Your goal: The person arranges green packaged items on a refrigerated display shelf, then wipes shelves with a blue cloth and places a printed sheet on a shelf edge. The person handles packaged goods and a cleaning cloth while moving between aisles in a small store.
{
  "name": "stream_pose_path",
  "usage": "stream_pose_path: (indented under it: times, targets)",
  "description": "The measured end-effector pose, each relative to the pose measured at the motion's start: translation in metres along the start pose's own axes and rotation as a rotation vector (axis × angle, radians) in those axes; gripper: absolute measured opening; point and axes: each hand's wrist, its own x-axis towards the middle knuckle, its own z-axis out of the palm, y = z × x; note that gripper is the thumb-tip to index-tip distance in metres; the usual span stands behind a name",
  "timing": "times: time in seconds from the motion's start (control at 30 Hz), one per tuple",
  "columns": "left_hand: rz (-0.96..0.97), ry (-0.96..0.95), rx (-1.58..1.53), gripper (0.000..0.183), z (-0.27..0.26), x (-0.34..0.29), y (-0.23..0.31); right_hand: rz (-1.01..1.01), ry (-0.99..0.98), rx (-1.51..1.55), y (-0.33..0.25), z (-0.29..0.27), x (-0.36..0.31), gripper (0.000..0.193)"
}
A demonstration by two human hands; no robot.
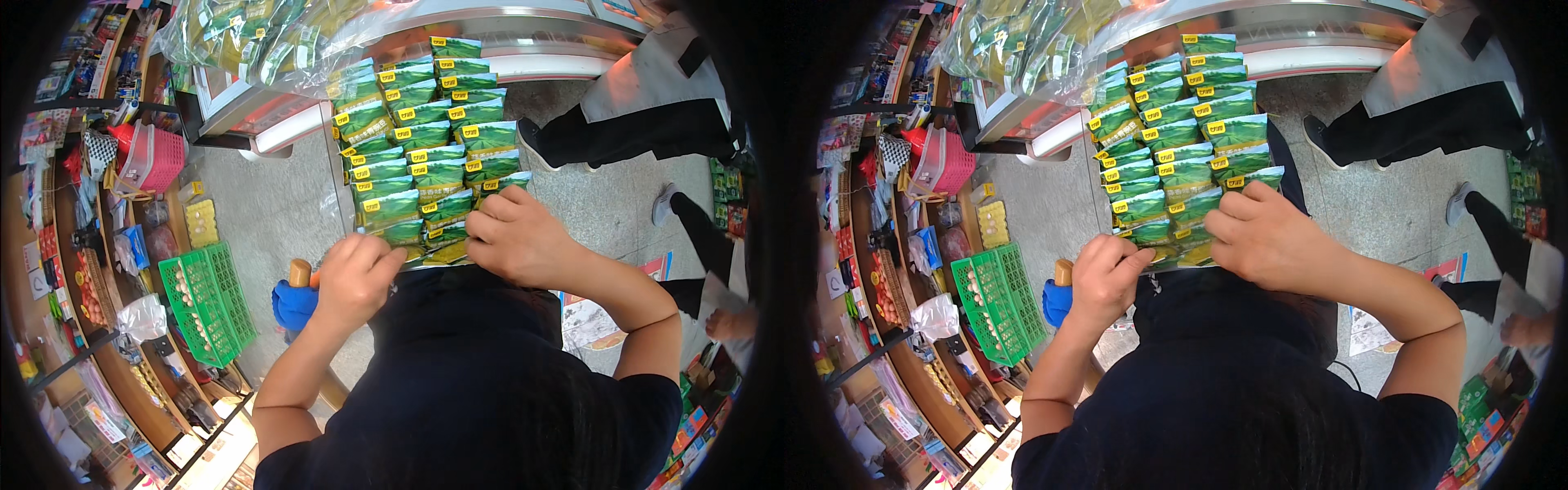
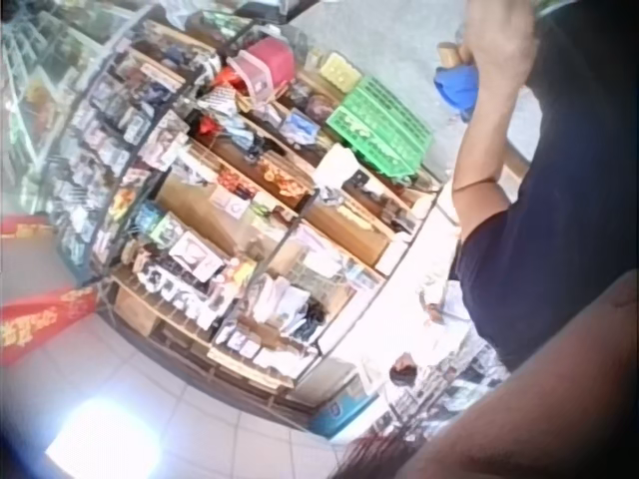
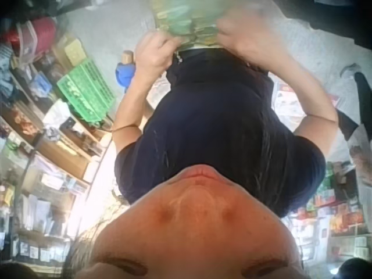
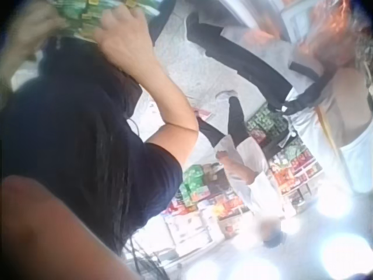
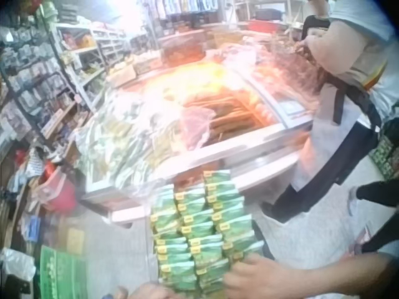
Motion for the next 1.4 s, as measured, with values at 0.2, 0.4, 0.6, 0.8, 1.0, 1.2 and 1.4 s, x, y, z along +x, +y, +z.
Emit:
stream_pose_path:
  times: [0.2, 0.4, 0.6, 0.8, 1.0, 1.2, 1.4]
  targets:
    - [-0.043, -0.002, 0.065, 0.024, 0.003, 0.006, 0.008, -0.099, 0.103, -0.045, -0.008, 0.002, 0.020, 0.012]
    - [-0.081, 0.031, 0.105, 0.025, 0.011, 0.001, 0.007, -0.039, 0.145, -0.026, -0.010, 0.016, 0.020, 0.011]
    - [-0.128, 0.145, 0.177, 0.045, 0.013, -0.012, 0.015, 0.137, 0.338, -0.006, -0.010, 0.008, 0.002, 0.040]
    - [-0.078, -0.064, 0.267, 0.075, 0.018, -0.006, 0.024, 0.353, 0.230, -0.050, -0.012, 0.030, -0.031, 0.082]
    - [-0.141, -0.259, 0.273, 0.083, 0.022, 0.008, 0.027, 0.513, 0.148, -0.009, -0.014, 0.038, -0.028, 0.096]
    - [0.023, -0.164, 0.165, 0.073, 0.026, 0.019, 0.037, 0.468, 0.162, -0.006, -0.017, 0.046, -0.024, 0.084]
    - [0.067, 0.000, 0.122, 0.026, 0.039, 0.028, 0.030, 0.395, 0.296, 0.168, -0.005, 0.038, -0.048, 0.066]
